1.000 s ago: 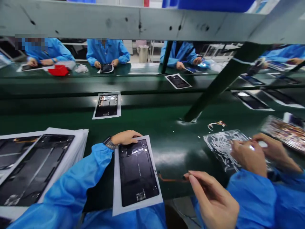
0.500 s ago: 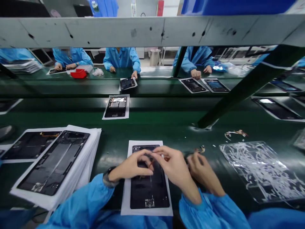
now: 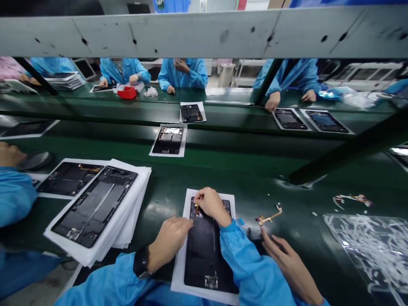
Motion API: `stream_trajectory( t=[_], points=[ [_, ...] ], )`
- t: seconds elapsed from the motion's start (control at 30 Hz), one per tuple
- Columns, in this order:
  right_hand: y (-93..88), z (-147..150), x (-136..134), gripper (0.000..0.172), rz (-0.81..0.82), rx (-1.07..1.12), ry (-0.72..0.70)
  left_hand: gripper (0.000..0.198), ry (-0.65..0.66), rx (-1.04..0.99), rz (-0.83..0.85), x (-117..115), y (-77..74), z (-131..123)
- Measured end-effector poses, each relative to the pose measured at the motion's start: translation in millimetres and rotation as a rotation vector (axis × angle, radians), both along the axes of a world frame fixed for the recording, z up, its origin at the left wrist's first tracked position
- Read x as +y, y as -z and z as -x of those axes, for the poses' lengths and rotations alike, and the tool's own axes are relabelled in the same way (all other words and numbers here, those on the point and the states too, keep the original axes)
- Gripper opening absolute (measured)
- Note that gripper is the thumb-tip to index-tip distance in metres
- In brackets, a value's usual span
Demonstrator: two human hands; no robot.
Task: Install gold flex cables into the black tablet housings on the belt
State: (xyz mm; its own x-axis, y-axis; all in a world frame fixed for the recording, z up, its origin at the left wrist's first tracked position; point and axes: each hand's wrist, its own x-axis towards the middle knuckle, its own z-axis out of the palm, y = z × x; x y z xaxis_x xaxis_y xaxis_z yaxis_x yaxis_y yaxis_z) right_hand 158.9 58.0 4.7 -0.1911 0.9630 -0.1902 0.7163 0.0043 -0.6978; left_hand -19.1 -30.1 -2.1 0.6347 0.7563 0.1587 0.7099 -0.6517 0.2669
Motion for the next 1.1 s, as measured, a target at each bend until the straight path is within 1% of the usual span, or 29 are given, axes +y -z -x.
stream_trajectory(
  t=[0.1, 0.2, 0.27, 0.4, 0.53, 0.67, 0.77, 0.87, 1.0, 1.1],
  points=[
    [1.4, 0, 4, 0.001, 0.026, -0.076, -0.008, 0.019, 0.036, -0.004, -0.012, 2, 0.0, -2],
    [0.5, -1, 12, 0.012, 0.078, -0.152, -0.014, 0.017, 0.045, -0.012, -0.022, 4, -2.3, -3],
    [-1.7, -4, 20, 0.017, 0.13, -0.21, -0.025, 0.016, 0.052, -0.023, -0.036, 6, -4.4, -4],
    [-9.9, -8, 38, 0.026, 0.239, -0.326, -0.062, 0.017, 0.059, -0.05, -0.065, 10, -5.8, -5],
    [-19.3, -4, 51, 0.026, 0.308, -0.415, -0.126, 0.016, 0.066, -0.108, -0.1, 11, -2.5, -4],
    [-26.5, 6, 56, 0.028, 0.338, -0.528, -0.161, 0.018, 0.068, -0.146, -0.108, 11, 0.0, -4],
    [-29.9, 9, 54, 0.031, 0.31, -0.609, -0.159, 0.018, 0.072, -0.141, -0.085, 12, 0.4, -4],
    [-31.5, 8, 47, 0.034, 0.229, -0.655, -0.177, 0.018, 0.076, -0.142, -0.075, 12, 1.7, -4],
    [-30.4, 5, 30, 0.033, 0.14, -0.668, -0.223, 0.02, 0.071, -0.141, -0.057, 13, 7.3, -3],
    [-28.2, 4, 15, 0.034, 0.094, -0.684, -0.231, 0.018, 0.071, -0.138, -0.041, 13, 11.4, -1]
  ],
)
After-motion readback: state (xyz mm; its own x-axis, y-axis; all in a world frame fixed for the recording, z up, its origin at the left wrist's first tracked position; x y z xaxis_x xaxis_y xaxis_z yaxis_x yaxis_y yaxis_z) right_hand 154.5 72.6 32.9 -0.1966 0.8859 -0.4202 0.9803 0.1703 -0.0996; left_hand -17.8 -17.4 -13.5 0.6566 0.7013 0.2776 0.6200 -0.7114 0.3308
